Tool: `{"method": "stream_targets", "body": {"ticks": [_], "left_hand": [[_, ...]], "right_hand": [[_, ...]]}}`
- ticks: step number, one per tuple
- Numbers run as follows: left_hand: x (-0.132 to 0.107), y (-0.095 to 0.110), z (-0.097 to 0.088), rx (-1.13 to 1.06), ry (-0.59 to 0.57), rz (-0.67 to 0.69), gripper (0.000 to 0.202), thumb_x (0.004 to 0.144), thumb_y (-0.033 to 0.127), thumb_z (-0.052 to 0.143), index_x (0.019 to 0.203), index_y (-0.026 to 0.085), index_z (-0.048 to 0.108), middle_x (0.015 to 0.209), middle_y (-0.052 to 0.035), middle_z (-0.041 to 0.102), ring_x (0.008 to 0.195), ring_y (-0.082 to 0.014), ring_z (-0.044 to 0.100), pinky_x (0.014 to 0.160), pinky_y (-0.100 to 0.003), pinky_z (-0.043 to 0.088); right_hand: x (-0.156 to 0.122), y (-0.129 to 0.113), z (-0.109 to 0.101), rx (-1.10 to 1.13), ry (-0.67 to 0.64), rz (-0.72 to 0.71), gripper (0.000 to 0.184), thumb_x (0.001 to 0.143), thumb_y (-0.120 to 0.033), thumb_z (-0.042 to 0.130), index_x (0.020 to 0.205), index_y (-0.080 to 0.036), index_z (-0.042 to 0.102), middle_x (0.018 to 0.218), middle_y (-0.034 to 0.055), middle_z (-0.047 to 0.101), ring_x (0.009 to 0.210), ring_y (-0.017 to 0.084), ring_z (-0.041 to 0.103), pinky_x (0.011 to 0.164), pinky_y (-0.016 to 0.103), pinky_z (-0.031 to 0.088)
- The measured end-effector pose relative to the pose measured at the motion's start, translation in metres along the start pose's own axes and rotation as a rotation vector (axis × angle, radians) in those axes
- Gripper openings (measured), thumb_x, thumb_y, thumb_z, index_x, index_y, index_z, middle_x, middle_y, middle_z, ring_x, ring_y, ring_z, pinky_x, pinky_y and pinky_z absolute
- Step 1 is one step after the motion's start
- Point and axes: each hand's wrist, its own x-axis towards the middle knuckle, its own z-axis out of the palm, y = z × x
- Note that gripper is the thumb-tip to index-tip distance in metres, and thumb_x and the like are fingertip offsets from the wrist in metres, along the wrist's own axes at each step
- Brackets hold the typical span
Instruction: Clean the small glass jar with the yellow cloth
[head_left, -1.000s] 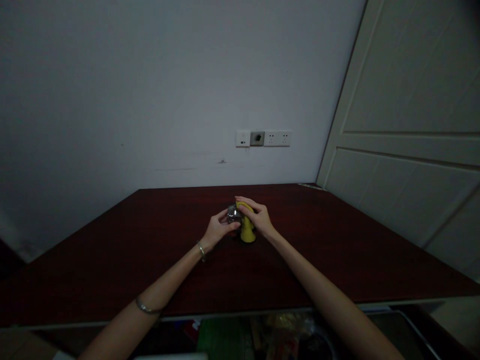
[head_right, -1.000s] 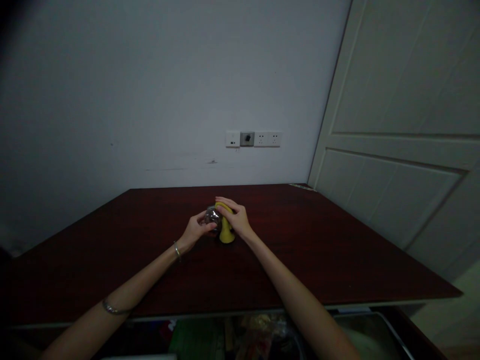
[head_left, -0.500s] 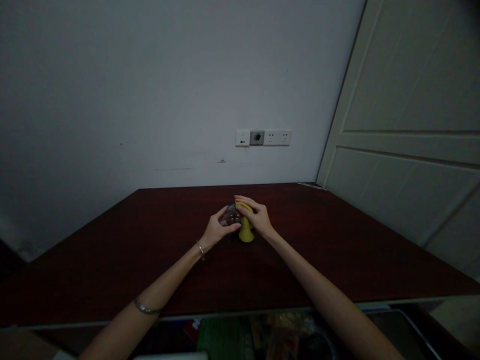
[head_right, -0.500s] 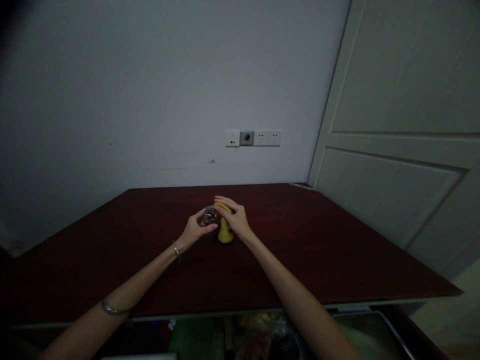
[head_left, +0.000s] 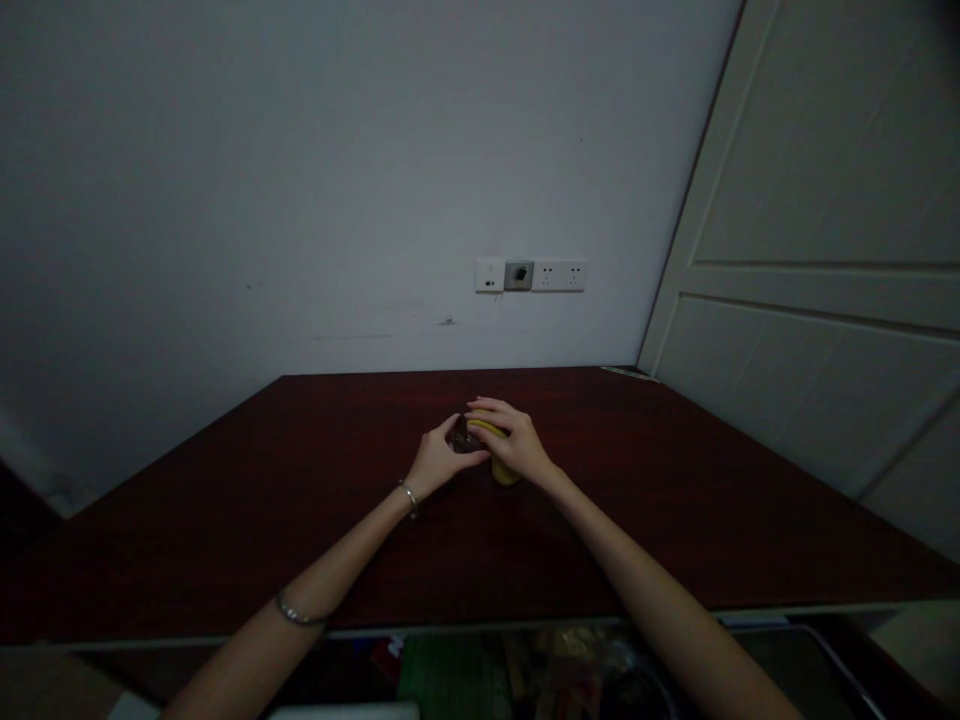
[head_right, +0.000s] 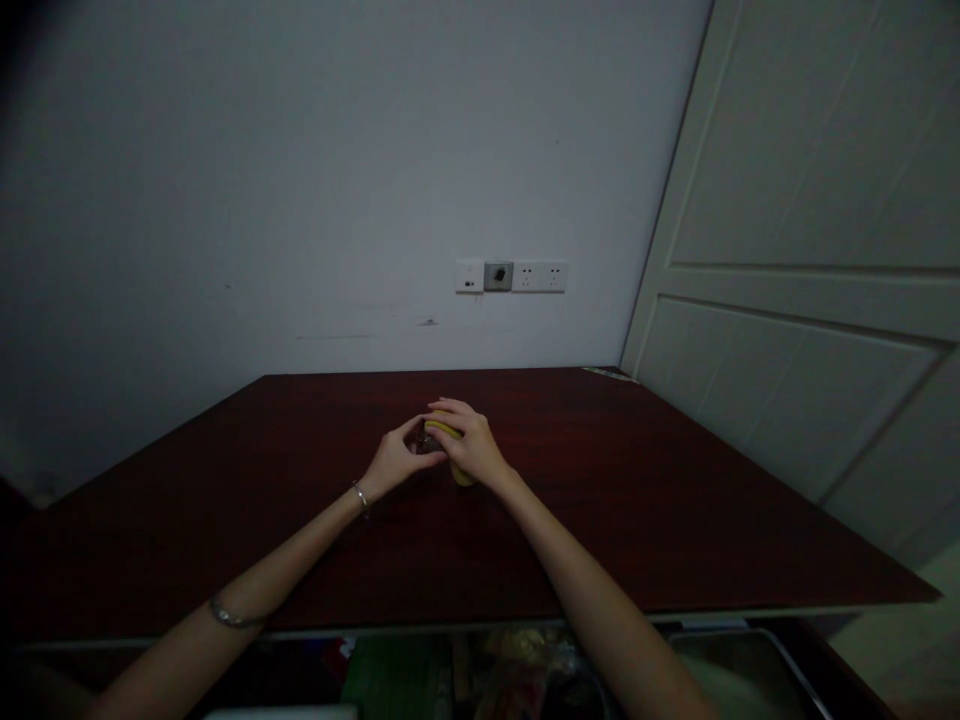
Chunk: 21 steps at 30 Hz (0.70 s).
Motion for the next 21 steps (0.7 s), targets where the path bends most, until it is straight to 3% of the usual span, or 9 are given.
{"method": "stream_targets", "body": {"ticks": [4, 10, 12, 17, 21], "left_hand": [[-0.0014, 0.0032, -0.0003, 0.131, 0.031, 0.038, 0.061, 0.05, 0.032, 0.076, 0.106, 0.014, 0.059, 0.084, -0.0045, 0.066, 0.077, -0.0186, 0.059, 0.067, -0.025, 0.047], [-0.0013, 0.0049, -0.0015, 0.236, 0.006, 0.048, 0.052, 0.057, 0.032, 0.07, 0.105, 0.016, 0.059, 0.077, -0.0015, 0.066, 0.066, -0.0148, 0.058, 0.059, -0.022, 0.043], [-0.0015, 0.0064, -0.0016, 0.239, 0.008, 0.057, 0.052, 0.058, 0.031, 0.07, 0.106, 0.016, 0.059, 0.077, -0.0011, 0.065, 0.066, -0.0143, 0.058, 0.059, -0.021, 0.043], [-0.0019, 0.0086, -0.0005, 0.248, 0.008, 0.109, 0.056, 0.057, 0.039, 0.071, 0.106, 0.017, 0.058, 0.083, -0.0025, 0.065, 0.073, -0.0164, 0.058, 0.067, -0.025, 0.045], [-0.0009, 0.0056, -0.0003, 0.228, -0.002, 0.093, 0.056, 0.056, 0.036, 0.071, 0.107, 0.016, 0.058, 0.083, -0.0029, 0.065, 0.073, -0.0167, 0.058, 0.066, -0.025, 0.045]], "right_hand": [[-0.0011, 0.0028, 0.0026, -0.033, 0.072, 0.075, 0.021, 0.079, -0.027, 0.057, 0.096, -0.026, 0.068, 0.106, 0.006, 0.064, 0.099, 0.021, 0.058, 0.091, 0.039, 0.045], [-0.0033, -0.0002, 0.0041, -0.1, -0.165, -0.158, 0.021, 0.078, -0.022, 0.059, 0.096, -0.028, 0.068, 0.11, 0.0037, 0.063, 0.116, 0.022, 0.046, 0.097, 0.042, 0.038], [-0.0037, -0.0001, 0.0062, -0.11, -0.131, -0.153, 0.022, 0.078, -0.022, 0.058, 0.097, -0.028, 0.068, 0.111, 0.0037, 0.062, 0.115, 0.022, 0.046, 0.097, 0.043, 0.038], [-0.0036, 0.0021, 0.0096, -0.095, 0.086, 0.014, 0.022, 0.079, -0.025, 0.057, 0.098, -0.028, 0.067, 0.107, 0.0052, 0.063, 0.105, 0.021, 0.054, 0.094, 0.04, 0.041], [-0.0026, 0.0007, 0.0066, -0.07, 0.026, -0.026, 0.021, 0.078, -0.025, 0.059, 0.096, -0.028, 0.068, 0.107, 0.0047, 0.064, 0.106, 0.021, 0.053, 0.095, 0.041, 0.041]]}}
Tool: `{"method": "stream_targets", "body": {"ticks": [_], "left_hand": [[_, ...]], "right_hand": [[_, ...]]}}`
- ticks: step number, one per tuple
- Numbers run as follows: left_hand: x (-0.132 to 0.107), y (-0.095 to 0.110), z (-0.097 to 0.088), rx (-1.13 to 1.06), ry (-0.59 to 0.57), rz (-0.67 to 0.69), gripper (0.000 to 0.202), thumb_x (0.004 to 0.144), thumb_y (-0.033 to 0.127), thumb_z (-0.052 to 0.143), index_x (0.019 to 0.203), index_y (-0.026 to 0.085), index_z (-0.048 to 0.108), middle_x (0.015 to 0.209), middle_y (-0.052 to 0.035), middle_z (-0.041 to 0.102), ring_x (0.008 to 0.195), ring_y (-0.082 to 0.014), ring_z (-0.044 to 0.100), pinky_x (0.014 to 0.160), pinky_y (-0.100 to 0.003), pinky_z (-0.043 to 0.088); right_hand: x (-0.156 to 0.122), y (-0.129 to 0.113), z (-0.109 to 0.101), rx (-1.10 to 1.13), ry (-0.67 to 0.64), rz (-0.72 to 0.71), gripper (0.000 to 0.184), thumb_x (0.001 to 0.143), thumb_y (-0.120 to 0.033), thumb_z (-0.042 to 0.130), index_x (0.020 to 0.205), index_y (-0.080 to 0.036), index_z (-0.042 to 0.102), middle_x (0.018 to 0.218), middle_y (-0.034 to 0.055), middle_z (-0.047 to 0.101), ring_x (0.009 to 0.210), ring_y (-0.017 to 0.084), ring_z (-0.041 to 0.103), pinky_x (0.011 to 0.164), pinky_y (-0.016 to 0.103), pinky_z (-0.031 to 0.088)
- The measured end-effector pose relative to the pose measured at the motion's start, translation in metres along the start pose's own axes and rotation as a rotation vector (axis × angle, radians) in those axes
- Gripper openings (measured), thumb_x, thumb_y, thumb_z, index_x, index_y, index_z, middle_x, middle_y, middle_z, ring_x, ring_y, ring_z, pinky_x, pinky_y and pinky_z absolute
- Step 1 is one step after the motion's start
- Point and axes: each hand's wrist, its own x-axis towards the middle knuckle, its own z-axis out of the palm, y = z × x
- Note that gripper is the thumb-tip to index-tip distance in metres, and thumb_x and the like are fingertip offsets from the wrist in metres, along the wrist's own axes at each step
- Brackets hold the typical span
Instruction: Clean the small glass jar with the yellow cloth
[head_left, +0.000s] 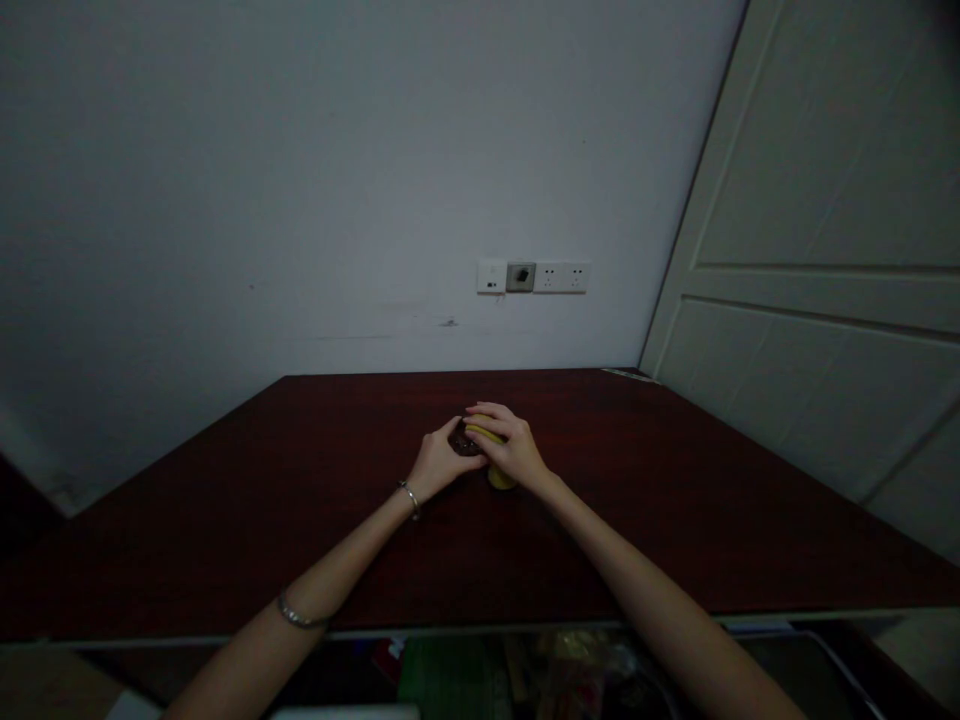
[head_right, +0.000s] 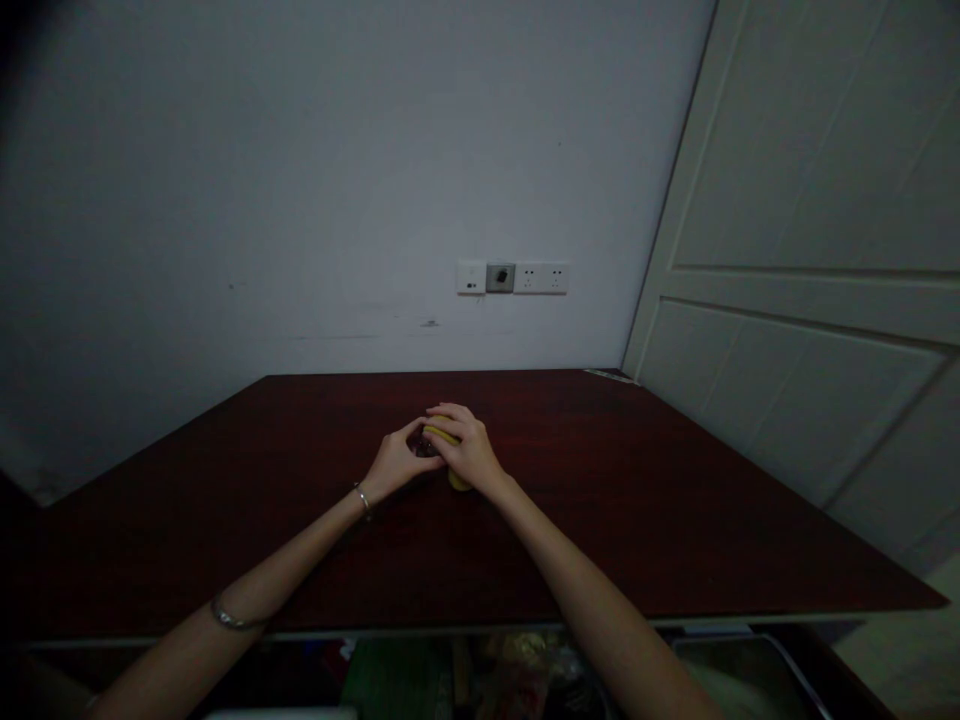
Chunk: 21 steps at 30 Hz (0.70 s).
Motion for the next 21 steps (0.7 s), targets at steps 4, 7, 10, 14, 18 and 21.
{"method": "stream_targets", "body": {"ticks": [4, 7, 10, 14, 18, 21], "left_hand": [[-0.001, 0.0, -0.001, -0.05, 0.005, -0.013, 0.06, 0.056, 0.034, 0.072, 0.111, 0.015, 0.056, 0.081, -0.0024, 0.065, 0.072, -0.0162, 0.058, 0.061, -0.023, 0.045], [-0.002, 0.001, -0.002, -0.093, -0.049, 0.011, 0.067, 0.055, 0.036, 0.074, 0.115, 0.015, 0.054, 0.075, -0.0006, 0.063, 0.066, -0.0146, 0.057, 0.058, -0.022, 0.045], [-0.004, 0.001, -0.001, -0.222, -0.078, -0.028, 0.078, 0.049, 0.032, 0.078, 0.119, 0.013, 0.051, 0.081, -0.0036, 0.065, 0.07, -0.0165, 0.059, 0.063, -0.026, 0.048], [-0.002, 0.002, 0.0, -0.506, -0.116, -0.152, 0.083, 0.044, 0.025, 0.081, 0.119, 0.009, 0.049, 0.099, -0.011, 0.065, 0.085, -0.0209, 0.062, 0.077, -0.033, 0.05], [0.0, 0.008, -0.004, -0.678, -0.147, -0.18, 0.068, 0.049, 0.029, 0.079, 0.11, 0.01, 0.055, 0.102, -0.0118, 0.064, 0.086, -0.0202, 0.062, 0.076, -0.03, 0.051], [-0.001, 0.011, -0.008, -0.699, -0.175, -0.22, 0.059, 0.058, 0.037, 0.074, 0.107, 0.011, 0.056, 0.092, -0.0097, 0.066, 0.071, -0.0169, 0.063, 0.057, -0.025, 0.053]], "right_hand": [[0.002, -0.002, -0.006, 0.054, -0.109, -0.073, 0.021, 0.077, -0.025, 0.06, 0.095, -0.03, 0.068, 0.108, 0.0029, 0.064, 0.111, 0.021, 0.05, 0.097, 0.042, 0.039], [0.004, -0.002, -0.009, 0.138, -0.027, 0.022, 0.019, 0.077, -0.029, 0.06, 0.094, -0.028, 0.069, 0.106, 0.0037, 0.064, 0.105, 0.021, 0.055, 0.094, 0.041, 0.041], [0.006, 0.001, -0.01, 0.251, 0.072, 0.188, 0.021, 0.076, -0.034, 0.06, 0.091, -0.023, 0.07, 0.101, 0.0056, 0.067, 0.097, 0.021, 0.059, 0.089, 0.037, 0.045], [0.009, 0.002, -0.012, 0.361, 0.08, 0.342, 0.029, 0.075, -0.04, 0.059, 0.093, -0.019, 0.069, 0.101, 0.0071, 0.067, 0.095, 0.022, 0.06, 0.087, 0.036, 0.045], [0.009, -0.005, -0.016, 0.402, 0.013, 0.312, 0.037, 0.076, -0.044, 0.055, 0.104, -0.021, 0.063, 0.109, 0.0058, 0.063, 0.101, 0.022, 0.057, 0.089, 0.035, 0.043], [0.008, -0.009, -0.019, 0.37, -0.049, 0.228, 0.049, 0.071, -0.046, 0.061, 0.113, -0.021, 0.057, 0.117, 0.0069, 0.058, 0.105, 0.023, 0.054, 0.092, 0.035, 0.042]]}}
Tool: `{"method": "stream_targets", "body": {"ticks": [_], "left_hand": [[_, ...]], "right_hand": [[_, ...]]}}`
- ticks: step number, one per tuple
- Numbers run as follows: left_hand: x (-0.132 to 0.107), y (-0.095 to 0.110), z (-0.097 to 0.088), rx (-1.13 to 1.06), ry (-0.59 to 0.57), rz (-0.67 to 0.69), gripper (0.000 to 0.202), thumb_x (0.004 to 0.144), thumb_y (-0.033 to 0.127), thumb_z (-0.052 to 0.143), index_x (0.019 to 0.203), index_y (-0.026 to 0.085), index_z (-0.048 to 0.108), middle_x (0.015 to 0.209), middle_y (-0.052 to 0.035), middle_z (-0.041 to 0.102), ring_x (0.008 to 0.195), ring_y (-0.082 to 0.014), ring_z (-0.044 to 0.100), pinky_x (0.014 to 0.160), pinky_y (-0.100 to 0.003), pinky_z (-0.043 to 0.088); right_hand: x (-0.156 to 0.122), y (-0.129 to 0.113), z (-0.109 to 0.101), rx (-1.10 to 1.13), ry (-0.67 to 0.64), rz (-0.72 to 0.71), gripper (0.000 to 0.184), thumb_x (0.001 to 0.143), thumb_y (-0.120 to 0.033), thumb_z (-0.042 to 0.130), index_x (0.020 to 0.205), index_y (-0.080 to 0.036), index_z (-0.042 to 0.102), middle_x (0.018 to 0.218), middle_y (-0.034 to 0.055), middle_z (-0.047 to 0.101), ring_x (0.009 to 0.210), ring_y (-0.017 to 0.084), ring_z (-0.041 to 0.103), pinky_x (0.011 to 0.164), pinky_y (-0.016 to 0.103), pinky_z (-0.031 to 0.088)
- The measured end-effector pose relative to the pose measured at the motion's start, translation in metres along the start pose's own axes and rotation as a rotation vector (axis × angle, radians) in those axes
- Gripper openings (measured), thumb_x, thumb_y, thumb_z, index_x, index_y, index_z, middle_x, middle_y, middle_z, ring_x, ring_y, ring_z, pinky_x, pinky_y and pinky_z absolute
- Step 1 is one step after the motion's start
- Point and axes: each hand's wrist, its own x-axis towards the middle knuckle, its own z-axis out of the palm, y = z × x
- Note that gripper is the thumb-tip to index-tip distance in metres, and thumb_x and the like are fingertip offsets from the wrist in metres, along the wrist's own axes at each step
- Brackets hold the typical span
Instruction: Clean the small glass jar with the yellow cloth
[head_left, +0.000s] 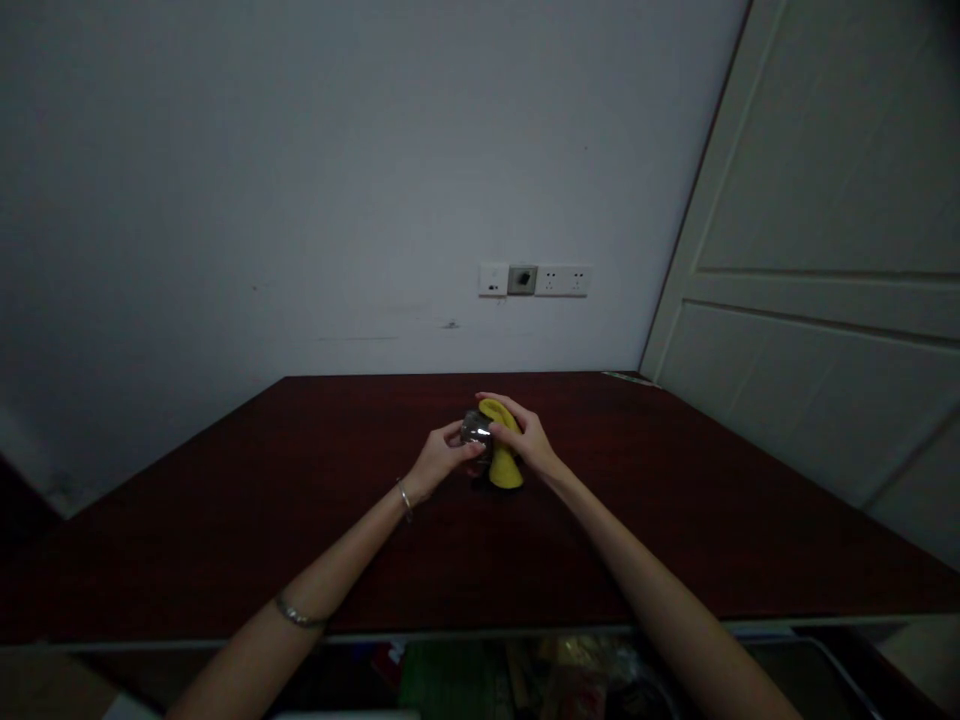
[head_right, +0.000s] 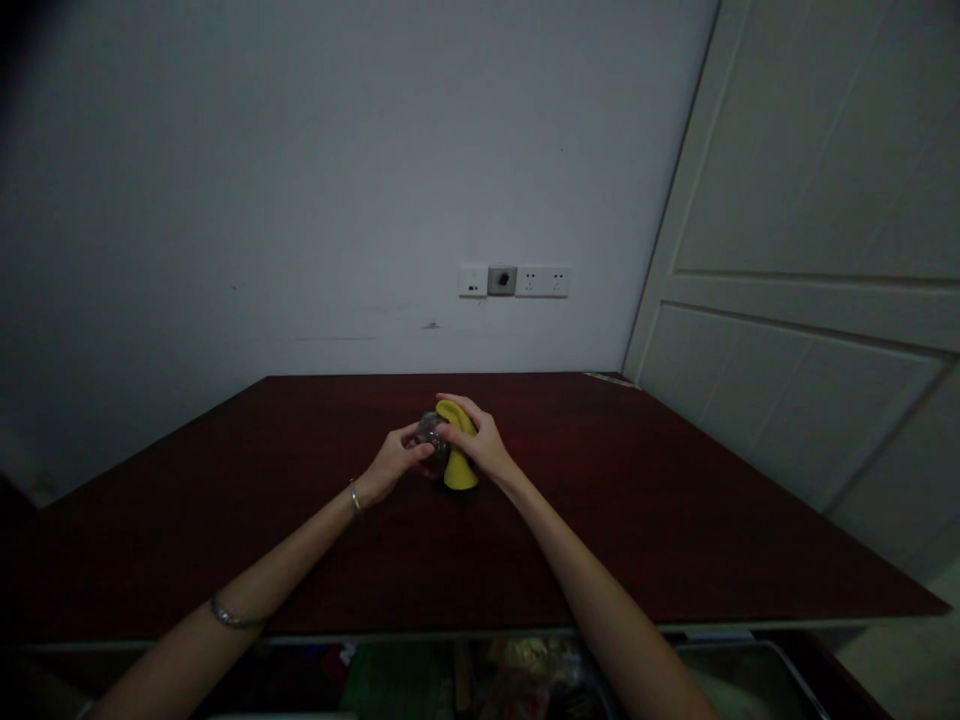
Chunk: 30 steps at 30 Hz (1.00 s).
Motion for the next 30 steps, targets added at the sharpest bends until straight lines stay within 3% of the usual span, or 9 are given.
{"method": "stream_targets", "body": {"ticks": [2, 7, 15, 19, 23, 26, 30], "left_hand": [[-0.001, 0.001, 0.0, -0.003, 0.004, -0.033, 0.055, 0.061, 0.041, 0.071, 0.105, 0.011, 0.057, 0.085, -0.0077, 0.065, 0.061, -0.0138, 0.061, 0.049, -0.023, 0.051], [0.0, -0.001, 0.0, -0.063, 0.037, -0.08, 0.048, 0.063, 0.044, 0.069, 0.096, 0.01, 0.06, 0.08, -0.0057, 0.063, 0.053, -0.0101, 0.057, 0.047, -0.023, 0.05], [0.003, -0.006, -0.008, -0.041, -0.037, -0.136, 0.051, 0.066, 0.053, 0.063, 0.092, 0.01, 0.056, 0.066, -0.0027, 0.059, 0.048, -0.0097, 0.056, 0.049, -0.025, 0.052], [0.006, -0.01, -0.016, 0.015, -0.138, -0.135, 0.054, 0.066, 0.056, 0.061, 0.094, 0.011, 0.055, 0.063, -0.0006, 0.057, 0.048, -0.0101, 0.057, 0.051, -0.025, 0.051], [0.009, -0.013, -0.017, 0.093, -0.169, -0.111, 0.063, 0.062, 0.048, 0.069, 0.111, 0.013, 0.049, 0.078, -0.0046, 0.062, 0.057, -0.0112, 0.059, 0.053, -0.024, 0.05], [0.012, -0.015, -0.016, 0.096, -0.119, -0.026, 0.073, 0.058, 0.04, 0.074, 0.119, 0.014, 0.044, 0.101, -0.0109, 0.061, 0.081, -0.0173, 0.061, 0.067, -0.027, 0.051], [0.016, -0.017, -0.017, 0.052, -0.086, 0.06, 0.078, 0.055, 0.035, 0.077, 0.121, 0.012, 0.041, 0.12, -0.0156, 0.053, 0.103, -0.0236, 0.056, 0.087, -0.034, 0.046]], "right_hand": [[-0.001, -0.001, 0.0, -0.064, -0.036, -0.055, 0.061, 0.064, -0.044, 0.068, 0.119, -0.022, 0.051, 0.122, 0.0079, 0.053, 0.111, 0.024, 0.05, 0.095, 0.037, 0.039], [-0.004, 0.001, 0.003, -0.246, -0.086, -0.125, 0.09, 0.05, -0.035, 0.079, 0.13, -0.024, 0.037, 0.13, 0.0096, 0.041, 0.12, 0.025, 0.041, 0.103, 0.039, 0.03], [-0.004, 0.014, 0.006, -0.253, -0.04, -0.098, 0.087, 0.054, -0.033, 0.077, 0.13, -0.023, 0.037, 0.13, 0.0103, 0.043, 0.12, 0.024, 0.042, 0.103, 0.039, 0.031], [-0.001, 0.023, 0.009, -0.151, 0.067, 0.041, 0.086, 0.052, -0.035, 0.078, 0.128, -0.02, 0.04, 0.127, 0.0113, 0.048, 0.115, 0.025, 0.048, 0.1, 0.039, 0.036], [0.004, 0.024, 0.01, 0.011, 0.165, 0.249, 0.083, 0.05, -0.035, 0.078, 0.124, -0.016, 0.045, 0.119, 0.0123, 0.056, 0.105, 0.024, 0.056, 0.091, 0.037, 0.045], [0.006, 0.021, 0.011, 0.065, 0.217, 0.358, 0.077, 0.05, -0.034, 0.078, 0.119, -0.013, 0.05, 0.114, 0.0119, 0.059, 0.099, 0.023, 0.059, 0.088, 0.035, 0.047], [0.005, 0.018, 0.014, 0.087, 0.202, 0.383, 0.075, 0.048, -0.033, 0.078, 0.115, -0.012, 0.052, 0.11, 0.0114, 0.061, 0.097, 0.022, 0.06, 0.087, 0.034, 0.047]]}}
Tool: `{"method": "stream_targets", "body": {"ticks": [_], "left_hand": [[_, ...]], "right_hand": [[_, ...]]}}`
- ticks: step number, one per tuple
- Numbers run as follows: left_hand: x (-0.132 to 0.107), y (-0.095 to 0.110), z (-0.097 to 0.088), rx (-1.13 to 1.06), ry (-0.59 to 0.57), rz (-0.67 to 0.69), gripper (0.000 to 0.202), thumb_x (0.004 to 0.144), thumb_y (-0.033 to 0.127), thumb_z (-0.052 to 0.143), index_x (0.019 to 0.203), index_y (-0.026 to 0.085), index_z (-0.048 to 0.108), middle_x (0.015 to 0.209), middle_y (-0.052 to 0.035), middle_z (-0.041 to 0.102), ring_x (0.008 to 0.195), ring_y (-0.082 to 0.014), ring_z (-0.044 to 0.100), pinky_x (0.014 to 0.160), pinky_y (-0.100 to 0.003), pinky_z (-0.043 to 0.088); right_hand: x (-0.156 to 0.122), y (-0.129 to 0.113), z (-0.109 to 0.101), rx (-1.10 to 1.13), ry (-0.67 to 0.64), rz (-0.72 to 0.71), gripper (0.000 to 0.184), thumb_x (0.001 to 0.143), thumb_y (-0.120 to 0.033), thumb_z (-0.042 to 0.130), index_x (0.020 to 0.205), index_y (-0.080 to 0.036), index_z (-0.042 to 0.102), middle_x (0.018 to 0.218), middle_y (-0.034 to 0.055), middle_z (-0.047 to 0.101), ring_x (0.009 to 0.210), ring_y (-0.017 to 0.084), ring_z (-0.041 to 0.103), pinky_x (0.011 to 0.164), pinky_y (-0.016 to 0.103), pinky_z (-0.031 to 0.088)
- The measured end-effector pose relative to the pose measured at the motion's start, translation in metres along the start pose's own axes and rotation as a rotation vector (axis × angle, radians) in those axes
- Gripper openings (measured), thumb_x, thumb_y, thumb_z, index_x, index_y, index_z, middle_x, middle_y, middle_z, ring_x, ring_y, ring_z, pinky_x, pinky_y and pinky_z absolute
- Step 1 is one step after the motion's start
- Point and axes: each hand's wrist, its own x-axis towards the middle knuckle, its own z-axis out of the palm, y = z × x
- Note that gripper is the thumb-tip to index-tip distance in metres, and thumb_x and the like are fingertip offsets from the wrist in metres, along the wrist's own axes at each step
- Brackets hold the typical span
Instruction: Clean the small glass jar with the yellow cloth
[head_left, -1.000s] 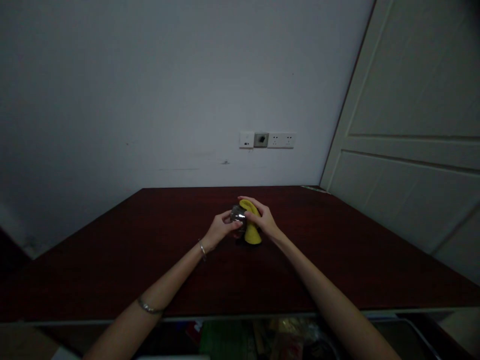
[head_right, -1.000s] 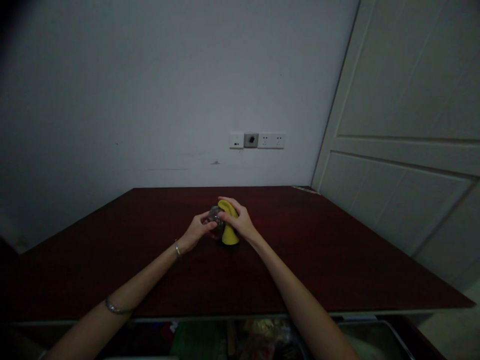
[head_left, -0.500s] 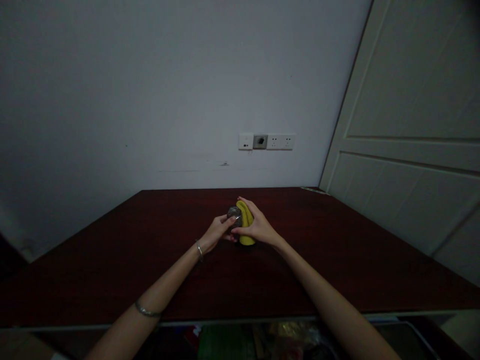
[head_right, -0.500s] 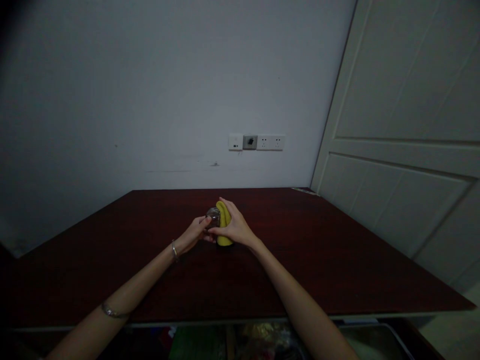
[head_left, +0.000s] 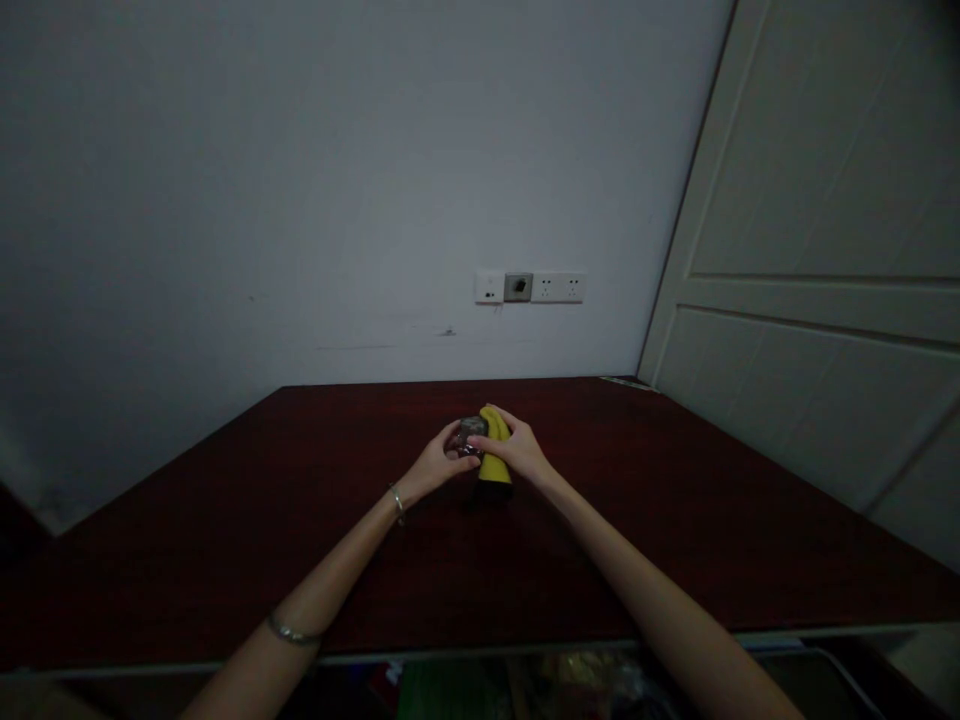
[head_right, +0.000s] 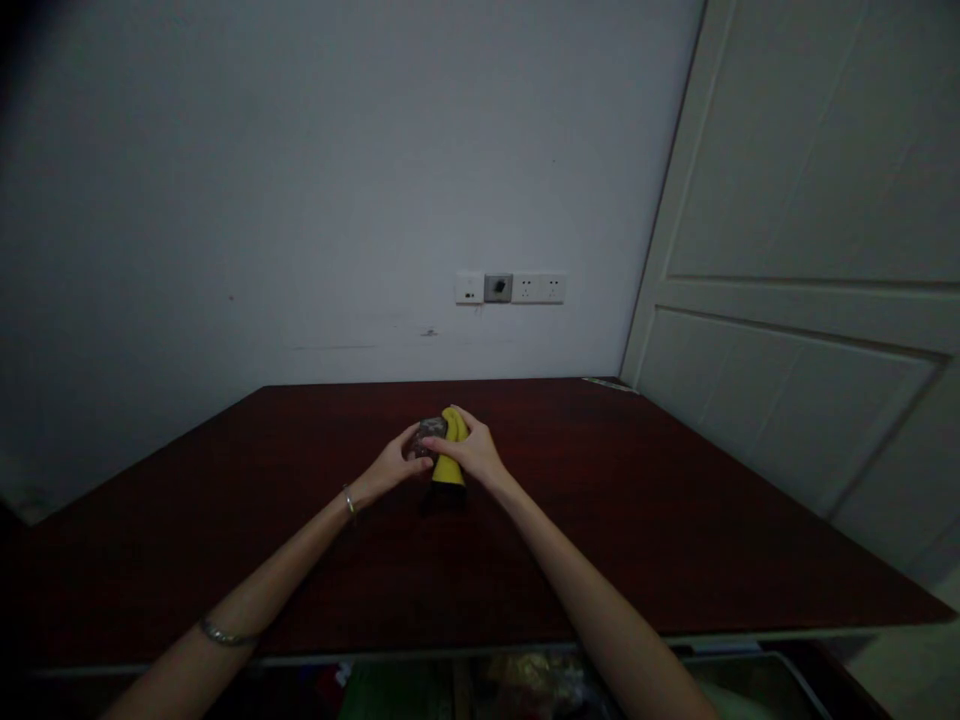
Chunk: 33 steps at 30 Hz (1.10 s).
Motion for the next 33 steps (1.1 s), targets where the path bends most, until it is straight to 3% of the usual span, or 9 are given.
{"method": "stream_targets", "body": {"ticks": [10, 18, 23, 26, 31, 33], "left_hand": [[-0.003, 0.006, 0.004, 0.116, 0.052, 0.044, 0.065, 0.053, 0.026, 0.078, 0.11, 0.01, 0.051, 0.109, -0.0117, 0.061, 0.096, -0.0231, 0.06, 0.086, -0.036, 0.048], [-0.003, 0.005, 0.006, 0.152, 0.043, 0.082, 0.068, 0.055, 0.026, 0.077, 0.115, 0.011, 0.048, 0.114, -0.0106, 0.059, 0.099, -0.0226, 0.059, 0.089, -0.037, 0.047], [-0.005, 0.009, 0.011, 0.191, 0.047, 0.115, 0.071, 0.058, 0.026, 0.074, 0.121, 0.011, 0.044, 0.114, -0.0108, 0.059, 0.101, -0.0232, 0.058, 0.091, -0.04, 0.046], [-0.008, 0.01, 0.014, 0.201, 0.055, 0.122, 0.073, 0.058, 0.025, 0.075, 0.123, 0.011, 0.042, 0.116, -0.0117, 0.058, 0.102, -0.0234, 0.058, 0.092, -0.039, 0.045], [-0.013, 0.01, 0.015, 0.252, 0.035, 0.064, 0.084, 0.057, 0.028, 0.075, 0.129, 0.013, 0.036, 0.113, -0.0119, 0.059, 0.096, -0.0235, 0.06, 0.083, -0.037, 0.051], [-0.012, 0.01, 0.014, 0.317, 0.058, 0.074, 0.084, 0.056, 0.03, 0.075, 0.129, 0.013, 0.036, 0.113, -0.0117, 0.06, 0.096, -0.0237, 0.06, 0.082, -0.037, 0.051]], "right_hand": [[-0.001, 0.001, -0.002, -0.039, -0.138, -0.059, 0.074, 0.055, -0.034, 0.075, 0.121, -0.015, 0.048, 0.112, 0.011, 0.06, 0.099, 0.023, 0.059, 0.087, 0.036, 0.047], [-0.005, 0.004, -0.002, -0.16, -0.1, -0.376, 0.048, 0.074, -0.033, 0.062, 0.119, -0.022, 0.052, 0.124, 0.0071, 0.053, 0.114, 0.02, 0.049, 0.101, 0.037, 0.035], [-0.01, 0.0, -0.001, -0.212, -0.134, -0.576, 0.028, 0.079, -0.028, 0.056, 0.106, -0.025, 0.063, 0.12, 0.0046, 0.057, 0.12, 0.02, 0.045, 0.103, 0.039, 0.033], [-0.008, 0.002, -0.002, -0.177, -0.095, -0.568, 0.023, 0.08, -0.029, 0.055, 0.099, -0.024, 0.066, 0.114, 0.0043, 0.061, 0.116, 0.02, 0.048, 0.101, 0.038, 0.035], [0.001, 0.01, -0.003, -0.076, 0.007, -0.373, 0.027, 0.08, -0.035, 0.054, 0.098, -0.021, 0.067, 0.104, 0.0059, 0.066, 0.1, 0.02, 0.059, 0.093, 0.037, 0.043], [0.001, 0.01, -0.003, -0.071, 0.02, -0.361, 0.027, 0.079, -0.036, 0.054, 0.098, -0.021, 0.067, 0.104, 0.0059, 0.066, 0.1, 0.02, 0.059, 0.093, 0.037, 0.044]]}}
